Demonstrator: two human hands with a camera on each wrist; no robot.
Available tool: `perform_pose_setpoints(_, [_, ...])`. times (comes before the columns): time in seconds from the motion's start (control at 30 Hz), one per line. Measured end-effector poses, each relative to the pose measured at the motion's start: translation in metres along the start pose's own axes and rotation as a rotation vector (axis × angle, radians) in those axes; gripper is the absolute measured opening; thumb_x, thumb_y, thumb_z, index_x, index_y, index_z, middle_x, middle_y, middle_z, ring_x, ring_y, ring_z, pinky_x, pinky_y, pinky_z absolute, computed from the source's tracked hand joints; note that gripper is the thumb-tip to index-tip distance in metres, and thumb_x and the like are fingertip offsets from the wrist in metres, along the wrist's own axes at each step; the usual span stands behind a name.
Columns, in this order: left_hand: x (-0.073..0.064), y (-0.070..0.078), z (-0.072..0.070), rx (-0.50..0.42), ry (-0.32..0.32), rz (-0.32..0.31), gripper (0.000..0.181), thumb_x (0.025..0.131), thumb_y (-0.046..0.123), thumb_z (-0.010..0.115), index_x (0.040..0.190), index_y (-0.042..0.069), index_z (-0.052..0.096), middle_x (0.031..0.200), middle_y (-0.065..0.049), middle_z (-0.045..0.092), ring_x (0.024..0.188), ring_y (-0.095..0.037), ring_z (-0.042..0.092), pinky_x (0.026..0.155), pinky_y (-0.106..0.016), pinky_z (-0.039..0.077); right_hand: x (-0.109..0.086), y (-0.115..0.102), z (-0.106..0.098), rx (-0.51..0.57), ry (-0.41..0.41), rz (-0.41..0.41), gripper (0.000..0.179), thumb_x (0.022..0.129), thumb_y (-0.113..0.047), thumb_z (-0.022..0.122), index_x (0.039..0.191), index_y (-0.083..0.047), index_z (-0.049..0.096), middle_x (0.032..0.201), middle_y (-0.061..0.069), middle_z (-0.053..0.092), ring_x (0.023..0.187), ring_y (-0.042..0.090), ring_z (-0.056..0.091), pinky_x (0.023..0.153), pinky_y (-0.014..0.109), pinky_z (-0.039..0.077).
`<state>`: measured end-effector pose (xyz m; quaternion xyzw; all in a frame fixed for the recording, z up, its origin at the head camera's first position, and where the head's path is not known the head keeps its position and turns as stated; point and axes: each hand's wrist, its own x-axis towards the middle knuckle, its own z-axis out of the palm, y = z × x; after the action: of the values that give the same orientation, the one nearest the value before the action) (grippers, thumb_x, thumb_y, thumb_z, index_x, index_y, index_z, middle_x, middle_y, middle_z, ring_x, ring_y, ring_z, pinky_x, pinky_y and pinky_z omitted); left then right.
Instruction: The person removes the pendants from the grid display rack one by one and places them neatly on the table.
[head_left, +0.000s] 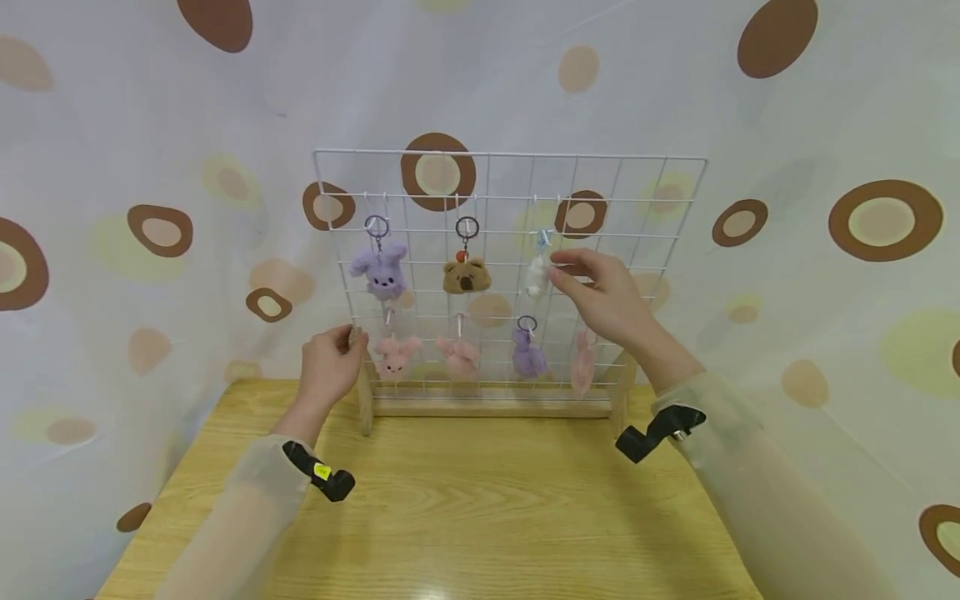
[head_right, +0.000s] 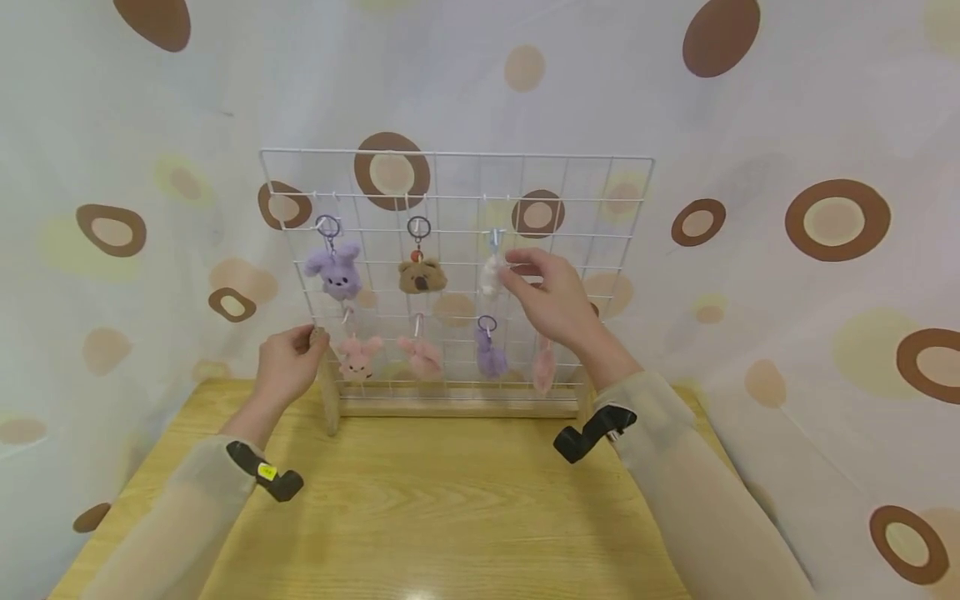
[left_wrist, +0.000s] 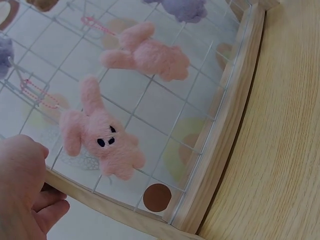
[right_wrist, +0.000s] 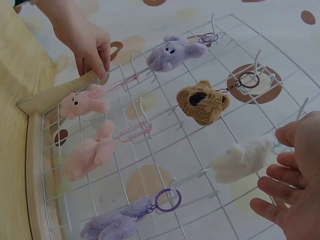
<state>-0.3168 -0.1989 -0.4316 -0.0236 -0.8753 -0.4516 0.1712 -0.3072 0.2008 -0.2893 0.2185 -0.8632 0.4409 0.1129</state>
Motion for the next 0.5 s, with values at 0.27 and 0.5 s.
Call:
perform_pose_setpoints(0.27, [0.001,-0.003,0.002,0.03,0.049,0.042,0.032,0.107,0.016,0.061,0.126,-0.007,0.073,0.11,-0.025,0.076,0.098,-0.036,0.075,0.082,-0.051,0.059,0.009,-0.006,0.003,-0.003,0.012,0.003,0.042,0.109,-0.025,0.061,0.143,0.001,0.061,0.14,0.017,0.064,0.13,0.032,0.059,0.11,0.053,0.044])
perform_pose_setpoints(0.5, [0.001,-0.004,0.003,0.084,0.034,0.056,0.032,0.109,0.018,0.059,0.126,-0.005,0.074,0.104,-0.021,0.078,0.08,-0.03,0.074,0.068,-0.043,0.057,0.013,-0.011,0.007,0.053,0.027,0.077,0.043,0.109,-0.023,0.061,0.143,0.002,0.06,0.139,0.017,0.065,0.127,0.032,0.06,0.105,0.049,0.05])
